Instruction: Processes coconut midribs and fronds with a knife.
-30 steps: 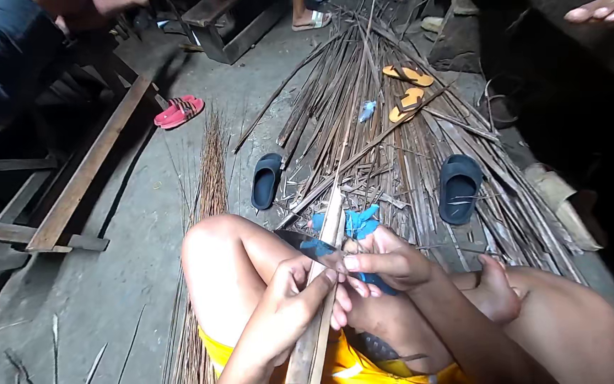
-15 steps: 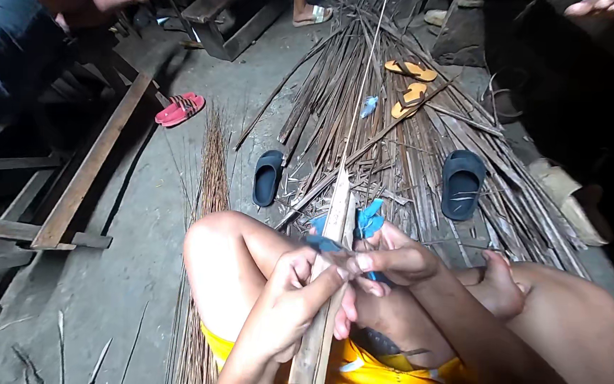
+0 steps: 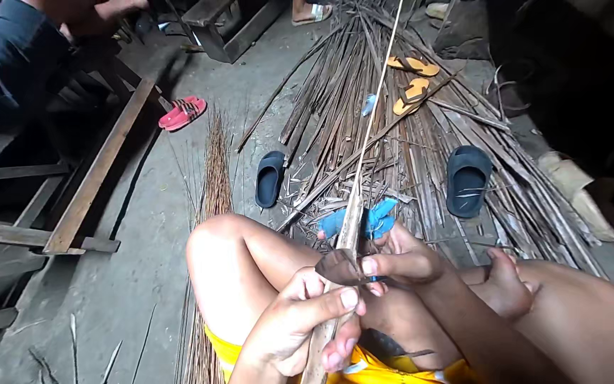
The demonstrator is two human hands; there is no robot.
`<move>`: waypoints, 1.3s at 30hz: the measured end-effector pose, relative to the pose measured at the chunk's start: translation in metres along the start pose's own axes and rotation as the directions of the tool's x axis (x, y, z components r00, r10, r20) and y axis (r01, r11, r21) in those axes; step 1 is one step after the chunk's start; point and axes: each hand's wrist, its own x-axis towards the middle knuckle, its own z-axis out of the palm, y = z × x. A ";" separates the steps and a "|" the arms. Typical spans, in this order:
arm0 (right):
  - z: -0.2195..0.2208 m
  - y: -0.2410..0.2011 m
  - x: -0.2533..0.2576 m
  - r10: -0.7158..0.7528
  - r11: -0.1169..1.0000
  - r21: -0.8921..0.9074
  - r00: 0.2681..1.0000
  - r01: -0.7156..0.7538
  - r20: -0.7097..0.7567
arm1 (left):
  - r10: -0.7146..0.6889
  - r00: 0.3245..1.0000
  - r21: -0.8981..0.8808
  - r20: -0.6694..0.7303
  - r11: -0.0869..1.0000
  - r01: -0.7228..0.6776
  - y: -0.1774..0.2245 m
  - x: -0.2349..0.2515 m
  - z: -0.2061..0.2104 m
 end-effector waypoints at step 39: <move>-0.022 -0.058 -0.006 -0.036 0.888 -0.344 0.702 -0.304 -0.711 | 0.052 0.998 -0.398 0.024 0.917 -0.038 -0.018 -0.030 -0.033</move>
